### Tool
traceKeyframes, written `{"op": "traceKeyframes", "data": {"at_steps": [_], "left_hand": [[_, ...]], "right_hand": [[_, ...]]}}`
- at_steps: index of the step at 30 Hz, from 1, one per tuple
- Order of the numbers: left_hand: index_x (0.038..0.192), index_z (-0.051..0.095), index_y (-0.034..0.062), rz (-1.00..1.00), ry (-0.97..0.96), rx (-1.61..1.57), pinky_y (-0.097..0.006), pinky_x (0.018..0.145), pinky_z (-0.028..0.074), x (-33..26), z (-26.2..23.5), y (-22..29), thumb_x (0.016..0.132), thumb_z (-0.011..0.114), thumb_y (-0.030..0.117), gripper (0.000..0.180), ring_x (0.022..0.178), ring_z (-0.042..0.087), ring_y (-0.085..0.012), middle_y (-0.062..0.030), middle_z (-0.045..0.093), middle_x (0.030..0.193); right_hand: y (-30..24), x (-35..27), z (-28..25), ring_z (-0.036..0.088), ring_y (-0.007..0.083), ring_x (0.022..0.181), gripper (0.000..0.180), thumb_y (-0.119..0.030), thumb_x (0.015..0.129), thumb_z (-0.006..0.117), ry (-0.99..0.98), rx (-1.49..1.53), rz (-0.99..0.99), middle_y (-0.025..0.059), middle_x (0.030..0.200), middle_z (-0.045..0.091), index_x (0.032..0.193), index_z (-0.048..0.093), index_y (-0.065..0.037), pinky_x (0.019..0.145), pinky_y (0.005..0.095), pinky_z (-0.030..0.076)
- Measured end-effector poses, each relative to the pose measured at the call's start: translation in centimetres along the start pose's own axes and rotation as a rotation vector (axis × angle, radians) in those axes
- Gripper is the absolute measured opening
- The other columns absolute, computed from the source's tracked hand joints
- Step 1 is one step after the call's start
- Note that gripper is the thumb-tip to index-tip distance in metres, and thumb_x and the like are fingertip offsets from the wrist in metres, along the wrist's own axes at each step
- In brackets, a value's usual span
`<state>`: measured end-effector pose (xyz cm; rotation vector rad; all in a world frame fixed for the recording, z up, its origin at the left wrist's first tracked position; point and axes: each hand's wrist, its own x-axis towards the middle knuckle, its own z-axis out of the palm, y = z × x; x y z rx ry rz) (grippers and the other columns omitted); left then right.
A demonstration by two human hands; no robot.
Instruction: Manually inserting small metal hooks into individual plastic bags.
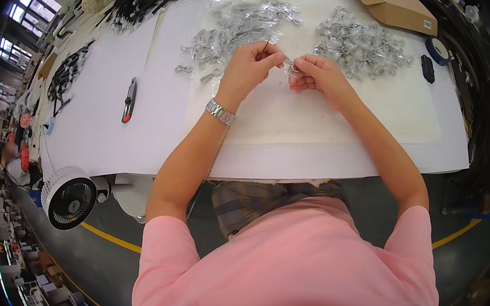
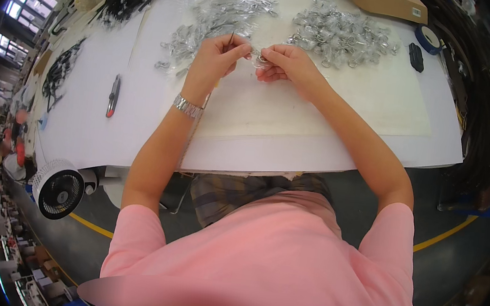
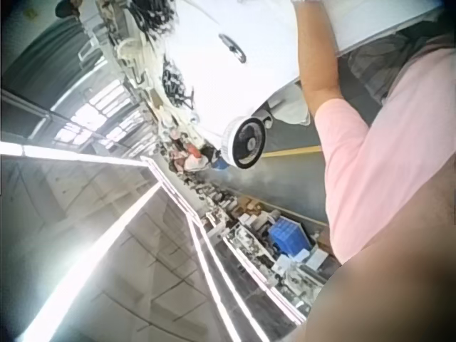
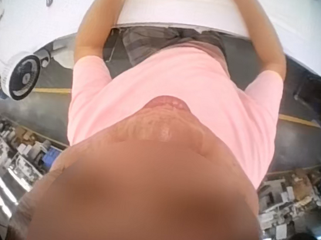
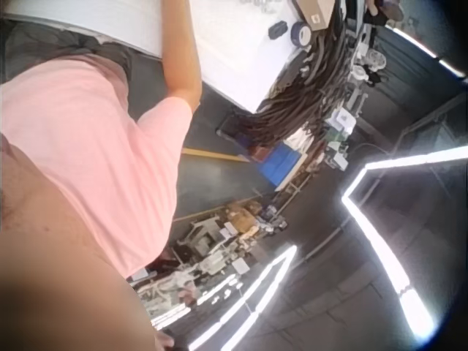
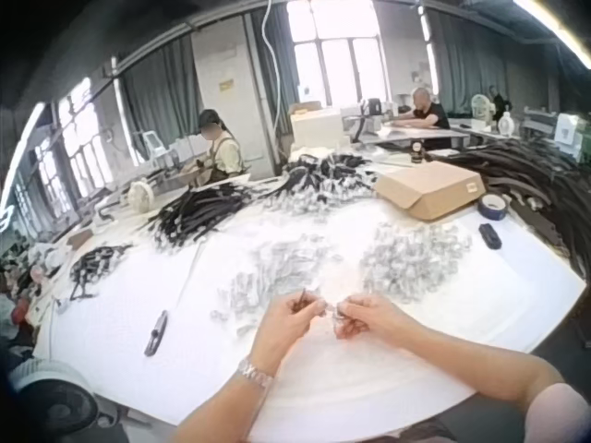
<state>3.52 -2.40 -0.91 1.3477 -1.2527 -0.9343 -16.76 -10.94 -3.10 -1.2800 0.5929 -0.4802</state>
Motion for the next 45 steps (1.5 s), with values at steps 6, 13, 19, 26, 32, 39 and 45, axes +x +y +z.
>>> {"op": "traceKeyframes", "data": {"at_steps": [6, 13, 19, 26, 32, 39, 45], "left_hand": [[0.097, 0.073, 0.0002, 0.033, 0.041, 0.02, -0.021, 0.048, 0.037, -0.4, 0.5, -0.2, 0.093, 0.074, 0.014, 0.015, 0.055, 0.05, -0.0032, 0.0002, 0.069, 0.077], [0.115, 0.067, -0.0006, -0.084, -0.081, -0.091, -0.02, 0.046, 0.028, -0.5, 0.8, 0.2, 0.095, 0.07, 0.009, 0.023, 0.054, 0.042, -0.0013, 0.0004, 0.067, 0.081], [0.104, 0.069, 0.0017, -0.101, -0.066, -0.077, -0.02, 0.047, 0.029, -0.5, 0.7, 0.4, 0.098, 0.071, 0.017, 0.016, 0.054, 0.042, -0.0012, 0.0015, 0.065, 0.079], [0.087, 0.07, 0.0036, -0.103, -0.041, -0.022, -0.019, 0.049, 0.03, -1.0, 0.7, 0.8, 0.099, 0.073, 0.024, 0.024, 0.055, 0.043, -0.0015, 0.0022, 0.062, 0.072], [0.081, 0.068, 0.0038, -0.133, -0.147, 0.051, -0.019, 0.05, 0.032, -1.2, 0.9, 1.2, 0.097, 0.075, 0.025, 0.028, 0.058, 0.047, -0.002, 0.0024, 0.061, 0.072], [0.095, 0.069, 0.0009, 0.119, 0.039, 0.205, -0.02, 0.049, 0.032, -1.0, 0.6, 1.6, 0.097, 0.074, 0.02, 0.02, 0.056, 0.045, -0.0021, 0.0028, 0.064, 0.077], [0.098, 0.068, 0.002, -0.097, -0.154, -0.176, -0.019, 0.048, 0.03, -1.3, 0.4, 1.4, 0.097, 0.073, 0.018, 0.016, 0.055, 0.041, -0.0017, 0.0029, 0.064, 0.077]], "right_hand": [[0.4, 0.0, 0.8, 0.069, 0.0116, 0.081, 0.026, -0.028, 0.105, 0.064, 0.009, -0.04, -0.068, 0.0058, 0.091, 0.073, 0.111, 0.068, -0.003, 0.078, 0.0264, 0.057], [0.8, 0.1, -1.0, 0.069, 0.0154, 0.072, 0.032, -0.033, 0.108, 0.057, -0.106, 0.031, -0.016, 0.0087, 0.082, 0.073, 0.103, 0.069, -0.004, 0.072, 0.0286, 0.057], [0.9, 0.1, -1.7, 0.069, 0.0167, 0.069, 0.04, -0.039, 0.109, 0.053, -0.141, 0.07, -0.023, 0.0097, 0.078, 0.072, 0.098, 0.07, -0.004, 0.07, 0.0296, 0.057], [0.5, -0.9, 0.4, 0.069, 0.0139, 0.071, 0.035, -0.036, 0.105, 0.062, -0.039, 0.053, -0.044, 0.0076, 0.082, 0.073, 0.102, 0.07, -0.003, 0.066, 0.0276, 0.056], [0.8, -1.3, 0.5, 0.069, 0.0122, 0.074, 0.026, -0.026, 0.104, 0.061, -0.027, -0.25, -0.13, 0.006, 0.086, 0.073, 0.107, 0.067, -0.001, 0.068, 0.0261, 0.056], [0.1, -1.8, 0.6, 0.067, 0.0124, 0.072, 0.027, -0.027, 0.107, 0.054, -0.138, -0.045, -0.044, 0.0062, 0.083, 0.072, 0.103, 0.067, -0.004, 0.069, 0.0263, 0.055], [0.2, -1.9, 1.0, 0.067, 0.0122, 0.071, 0.027, -0.029, 0.107, 0.055, -0.219, -0.026, -0.001, 0.0057, 0.082, 0.071, 0.103, 0.067, -0.005, 0.068, 0.0264, 0.054]]}}
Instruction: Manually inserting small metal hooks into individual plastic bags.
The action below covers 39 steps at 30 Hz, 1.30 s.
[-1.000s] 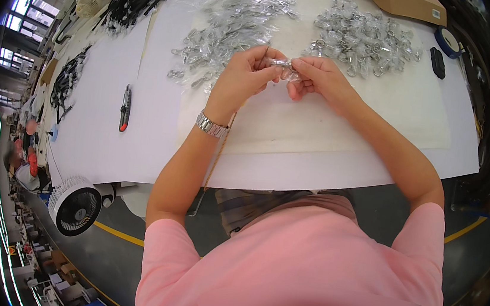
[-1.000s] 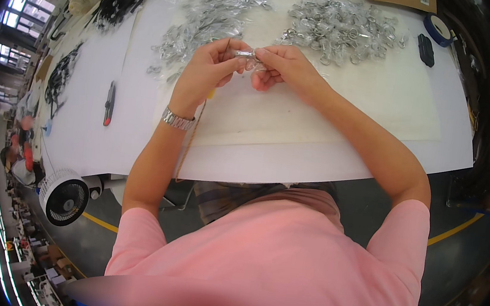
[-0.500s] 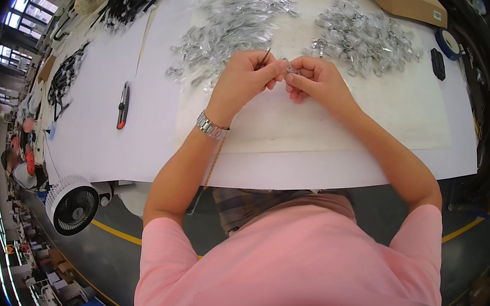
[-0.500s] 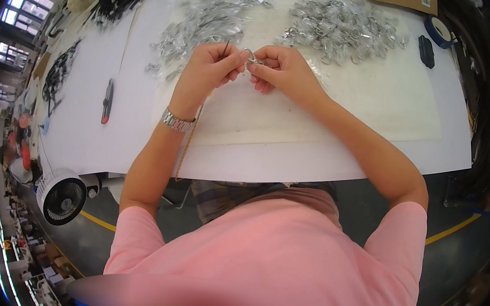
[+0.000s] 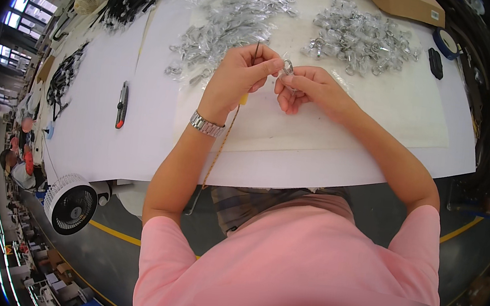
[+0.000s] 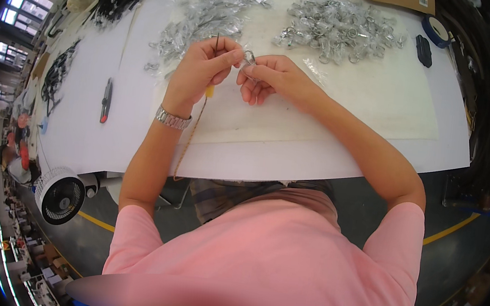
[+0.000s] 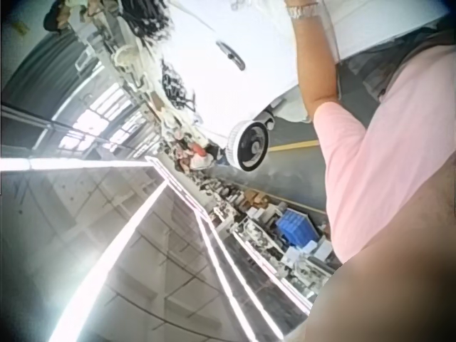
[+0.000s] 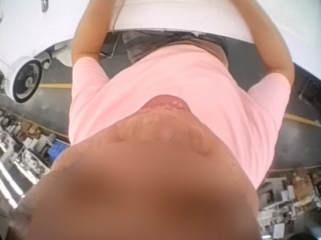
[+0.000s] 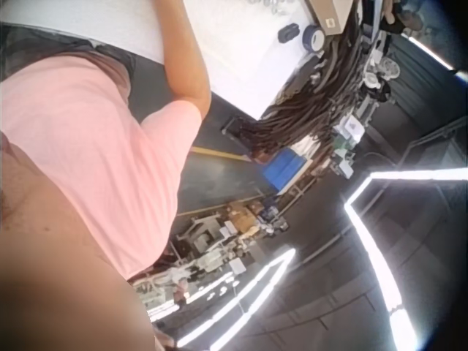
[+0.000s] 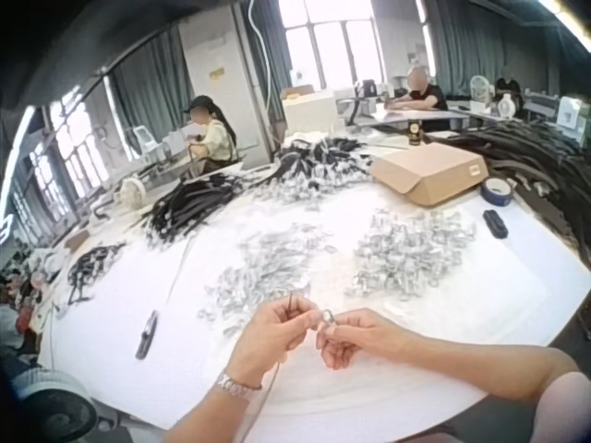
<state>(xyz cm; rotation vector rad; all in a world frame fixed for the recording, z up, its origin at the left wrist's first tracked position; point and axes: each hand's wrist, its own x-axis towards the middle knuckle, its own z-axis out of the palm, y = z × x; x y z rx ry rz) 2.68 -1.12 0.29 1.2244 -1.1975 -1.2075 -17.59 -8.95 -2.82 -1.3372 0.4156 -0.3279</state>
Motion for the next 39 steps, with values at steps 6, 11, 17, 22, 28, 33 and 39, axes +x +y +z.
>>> {"op": "traceKeyframes", "data": {"at_steps": [6, 11, 17, 22, 28, 33, 39], "left_hand": [[0.086, 0.066, 0.0038, 0.043, 0.074, 0.182, -0.02, 0.048, 0.029, 0.0, 0.7, -0.1, 0.095, 0.075, 0.02, 0.021, 0.053, 0.041, -0.0016, 0.0027, 0.061, 0.072], [0.082, 0.064, 0.0064, -0.103, 0.008, -0.005, -0.02, 0.049, 0.029, -0.2, -0.1, 0.2, 0.094, 0.077, 0.02, 0.022, 0.052, 0.041, -0.0023, 0.005, 0.054, 0.068], [0.079, 0.06, 0.0057, 0.028, 0.102, -0.039, -0.021, 0.048, 0.032, 0.2, -0.8, -0.2, 0.09, 0.079, 0.016, 0.024, 0.054, 0.045, -0.0031, 0.003, 0.056, 0.068], [0.083, 0.06, 0.0053, 0.067, 0.129, 0.101, -0.02, 0.049, 0.032, -0.1, -0.4, 0.0, 0.091, 0.076, 0.013, 0.02, 0.055, 0.044, -0.0026, 0.0042, 0.055, 0.069], [0.101, 0.064, 0.0022, 0.071, 0.057, 0.035, -0.021, 0.048, 0.03, -0.2, 0.1, 0.9, 0.092, 0.071, 0.009, 0.013, 0.056, 0.041, -0.0017, 0.0045, 0.055, 0.076], [0.113, 0.065, 0.0007, -0.076, -0.094, -0.185, -0.021, 0.046, 0.027, -0.3, -1.2, 1.0, 0.091, 0.067, 0.006, 0.023, 0.056, 0.04, -0.0008, 0.0057, 0.052, 0.073], [0.114, 0.065, 0.0003, 0.018, -0.145, 0.148, -0.02, 0.046, 0.023, -0.7, 0.3, 1.1, 0.094, 0.065, 0.006, 0.022, 0.056, 0.035, -0.0007, 0.0083, 0.044, 0.074]], "right_hand": [[0.4, -0.3, 0.9, 0.067, 0.0105, 0.07, 0.021, -0.023, 0.104, 0.063, 0.229, -0.144, -0.075, 0.0037, 0.082, 0.07, 0.105, 0.067, -0.003, 0.063, 0.0249, 0.053], [-0.1, -0.7, 2.2, 0.068, 0.0106, 0.071, 0.02, -0.022, 0.103, 0.062, 0.347, -0.391, -0.145, 0.0035, 0.082, 0.07, 0.105, 0.067, -0.002, 0.062, 0.0246, 0.053], [0.3, -0.2, 0.7, 0.069, 0.0124, 0.075, 0.032, -0.029, 0.109, 0.05, 0.147, -0.076, -0.114, 0.006, 0.088, 0.07, 0.109, 0.066, -0.002, 0.069, 0.026, 0.054], [-0.3, -0.1, 0.5, 0.071, 0.0158, 0.077, 0.034, -0.031, 0.107, 0.051, 0.084, 0.385, 0.041, 0.009, 0.094, 0.073, 0.106, 0.068, -0.002, 0.07, 0.029, 0.057], [0.3, 0.0, -0.3, 0.072, 0.0165, 0.081, 0.03, -0.031, 0.105, 0.059, 0.095, 0.163, 0.079, 0.0081, 0.094, 0.073, 0.106, 0.069, -0.003, 0.071, 0.0307, 0.059], [-0.4, 0.1, 0.6, 0.071, 0.0151, 0.078, 0.027, -0.03, 0.105, 0.06, 0.137, 0.257, 0.071, 0.0057, 0.09, 0.072, 0.104, 0.069, -0.004, 0.068, 0.03, 0.059], [-0.3, -0.1, -0.2, 0.069, 0.0133, 0.077, 0.027, -0.03, 0.105, 0.059, 0.056, 0.173, 0.162, 0.0043, 0.088, 0.071, 0.103, 0.068, -0.005, 0.07, 0.0297, 0.058]]}}
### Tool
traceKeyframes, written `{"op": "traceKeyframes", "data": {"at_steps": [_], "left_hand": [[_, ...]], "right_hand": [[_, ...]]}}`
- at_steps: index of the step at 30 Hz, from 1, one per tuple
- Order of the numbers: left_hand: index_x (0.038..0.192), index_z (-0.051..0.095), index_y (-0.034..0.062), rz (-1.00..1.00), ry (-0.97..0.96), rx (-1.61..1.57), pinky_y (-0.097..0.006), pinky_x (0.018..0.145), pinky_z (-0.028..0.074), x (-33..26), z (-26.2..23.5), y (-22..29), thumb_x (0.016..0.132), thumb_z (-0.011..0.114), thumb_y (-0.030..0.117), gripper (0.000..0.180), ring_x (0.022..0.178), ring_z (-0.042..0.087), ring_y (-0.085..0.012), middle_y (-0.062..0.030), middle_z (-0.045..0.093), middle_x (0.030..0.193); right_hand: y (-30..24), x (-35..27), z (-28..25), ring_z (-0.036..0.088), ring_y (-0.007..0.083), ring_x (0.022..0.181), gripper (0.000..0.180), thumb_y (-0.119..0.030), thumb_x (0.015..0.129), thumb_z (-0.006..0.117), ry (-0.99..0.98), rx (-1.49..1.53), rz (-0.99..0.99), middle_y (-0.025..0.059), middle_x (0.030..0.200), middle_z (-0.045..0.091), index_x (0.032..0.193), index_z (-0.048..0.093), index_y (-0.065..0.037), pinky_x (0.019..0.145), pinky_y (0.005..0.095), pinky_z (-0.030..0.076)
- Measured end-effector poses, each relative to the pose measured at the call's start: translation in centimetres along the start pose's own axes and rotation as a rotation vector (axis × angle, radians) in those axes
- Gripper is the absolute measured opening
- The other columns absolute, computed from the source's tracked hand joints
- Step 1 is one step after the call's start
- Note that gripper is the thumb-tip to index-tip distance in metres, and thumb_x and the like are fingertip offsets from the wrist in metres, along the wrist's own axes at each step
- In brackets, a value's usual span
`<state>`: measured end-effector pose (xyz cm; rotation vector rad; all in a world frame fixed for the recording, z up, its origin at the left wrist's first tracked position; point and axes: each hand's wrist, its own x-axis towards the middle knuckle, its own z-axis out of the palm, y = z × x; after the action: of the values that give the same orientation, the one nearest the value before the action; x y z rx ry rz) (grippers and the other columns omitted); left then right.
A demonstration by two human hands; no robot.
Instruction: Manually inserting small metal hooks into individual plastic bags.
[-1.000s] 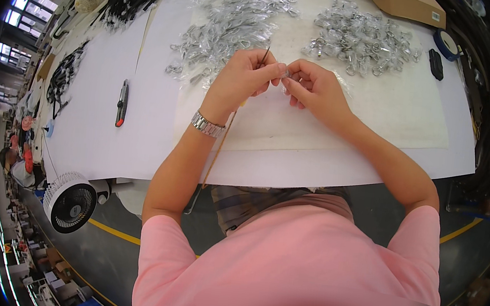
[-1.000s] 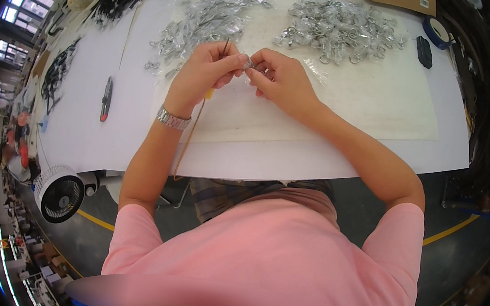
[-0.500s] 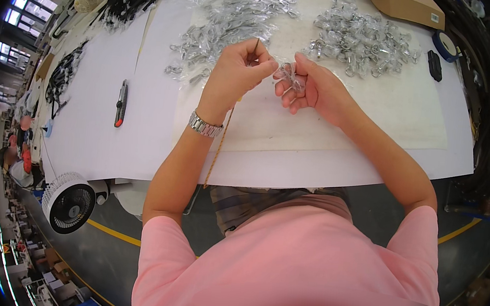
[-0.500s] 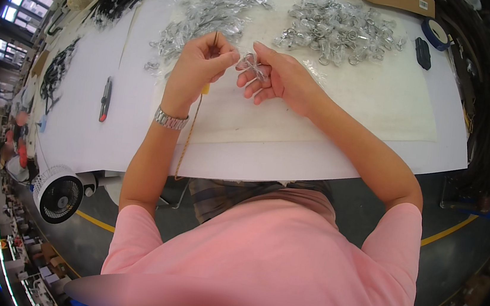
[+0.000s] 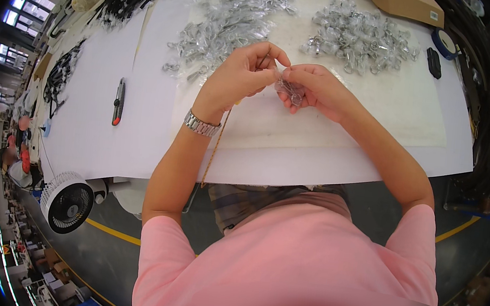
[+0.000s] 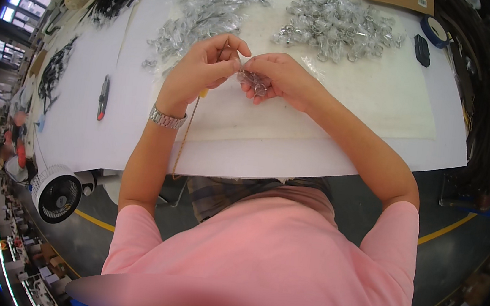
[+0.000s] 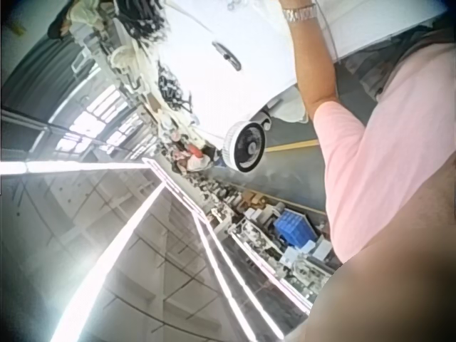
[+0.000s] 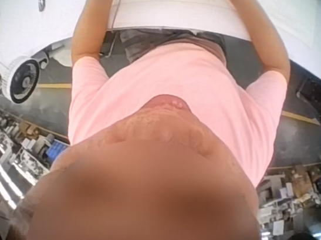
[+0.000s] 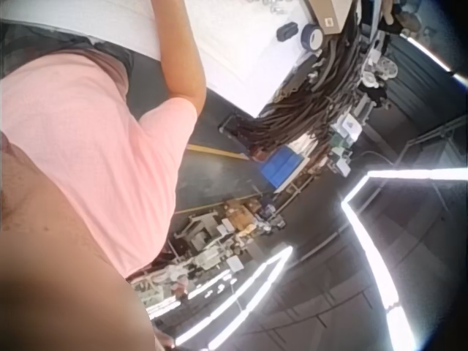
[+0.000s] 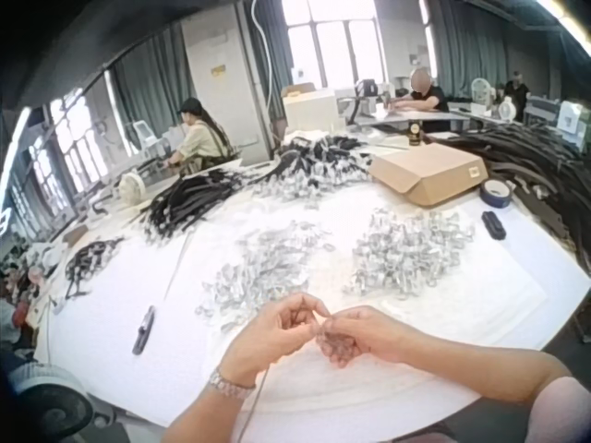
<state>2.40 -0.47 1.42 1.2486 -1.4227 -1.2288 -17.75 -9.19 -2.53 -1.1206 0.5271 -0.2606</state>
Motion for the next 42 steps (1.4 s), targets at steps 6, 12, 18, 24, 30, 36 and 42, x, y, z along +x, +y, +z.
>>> {"op": "traceKeyframes", "data": {"at_steps": [6, 12, 18, 24, 30, 36, 42], "left_hand": [[0.113, 0.065, 0.0002, -0.011, 0.092, -0.101, -0.02, 0.047, 0.023, 0.2, -0.6, -0.7, 0.094, 0.065, 0.006, 0.02, 0.055, 0.035, -0.0002, 0.0072, 0.051, 0.076], [0.112, 0.065, -0.0001, -0.027, 0.159, -0.233, -0.02, 0.047, 0.024, 0.1, -0.9, -0.7, 0.095, 0.067, 0.007, 0.019, 0.055, 0.035, 0.0, 0.0076, 0.049, 0.076], [0.115, 0.065, 0.0011, -0.033, 0.028, -0.137, -0.019, 0.047, 0.023, 0.3, -0.9, -0.6, 0.095, 0.069, 0.009, 0.021, 0.055, 0.034, 0.0003, 0.0086, 0.048, 0.077], [0.115, 0.065, 0.0021, -0.044, 0.042, -0.215, -0.019, 0.046, 0.023, 0.4, -0.9, -1.0, 0.097, 0.07, 0.011, 0.021, 0.054, 0.034, 0.0007, 0.0086, 0.05, 0.077], [0.11, 0.067, 0.0009, -0.067, 0.192, -0.386, -0.019, 0.045, 0.024, 0.7, -0.4, -1.8, 0.097, 0.073, 0.016, 0.021, 0.053, 0.037, 0.0008, 0.0062, 0.055, 0.076], [0.104, 0.071, 0.0033, 0.035, 0.296, 0.167, -0.02, 0.05, 0.034, 0.1, 1.9, -1.3, 0.099, 0.071, 0.02, 0.017, 0.058, 0.046, -0.0012, 0.005, 0.062, 0.077], [0.099, 0.072, 0.0013, 0.125, 0.258, 0.356, -0.022, 0.065, 0.046, -0.2, 1.9, -1.2, 0.095, 0.072, 0.013, 0.013, 0.073, 0.057, -0.0039, 0.0031, 0.069, 0.083]], "right_hand": [[0.0, 0.0, -0.7, 0.07, 0.0132, 0.081, 0.022, -0.026, 0.103, 0.062, -0.102, 0.09, 0.009, 0.0052, 0.096, 0.072, 0.11, 0.065, -0.005, 0.071, 0.0286, 0.058], [-0.9, -0.7, -0.2, 0.074, 0.017, 0.094, 0.022, -0.023, 0.104, 0.063, -0.103, -0.013, 0.002, 0.009, 0.107, 0.074, 0.116, 0.063, -0.004, 0.079, 0.0312, 0.062], [-0.5, -0.4, -1.0, 0.075, 0.0237, 0.099, 0.026, -0.022, 0.104, 0.063, -0.177, 0.159, 0.085, 0.0131, 0.109, 0.075, 0.118, 0.064, -0.001, 0.086, 0.0389, 0.063], [-0.7, -0.8, -0.4, 0.076, 0.0239, 0.1, 0.023, -0.019, 0.102, 0.066, -0.163, 0.078, 0.082, 0.0149, 0.11, 0.075, 0.116, 0.063, -0.002, 0.089, 0.0383, 0.063], [-1.0, -1.0, -0.2, 0.076, 0.0234, 0.1, 0.025, -0.015, 0.096, 0.073, -0.078, -0.004, -0.015, 0.0174, 0.111, 0.075, 0.114, 0.061, -0.003, 0.087, 0.0356, 0.063], [-0.6, -1.3, 0.4, 0.076, 0.0233, 0.098, 0.025, -0.013, 0.096, 0.073, 0.079, -0.12, -0.129, 0.0185, 0.109, 0.076, 0.113, 0.061, 0.0, 0.084, 0.0351, 0.064], [-0.8, -1.2, 0.3, 0.076, 0.0235, 0.098, 0.03, -0.017, 0.099, 0.069, -0.006, 0.003, -0.049, 0.0188, 0.108, 0.076, 0.119, 0.061, 0.003, 0.084, 0.0358, 0.064]]}}
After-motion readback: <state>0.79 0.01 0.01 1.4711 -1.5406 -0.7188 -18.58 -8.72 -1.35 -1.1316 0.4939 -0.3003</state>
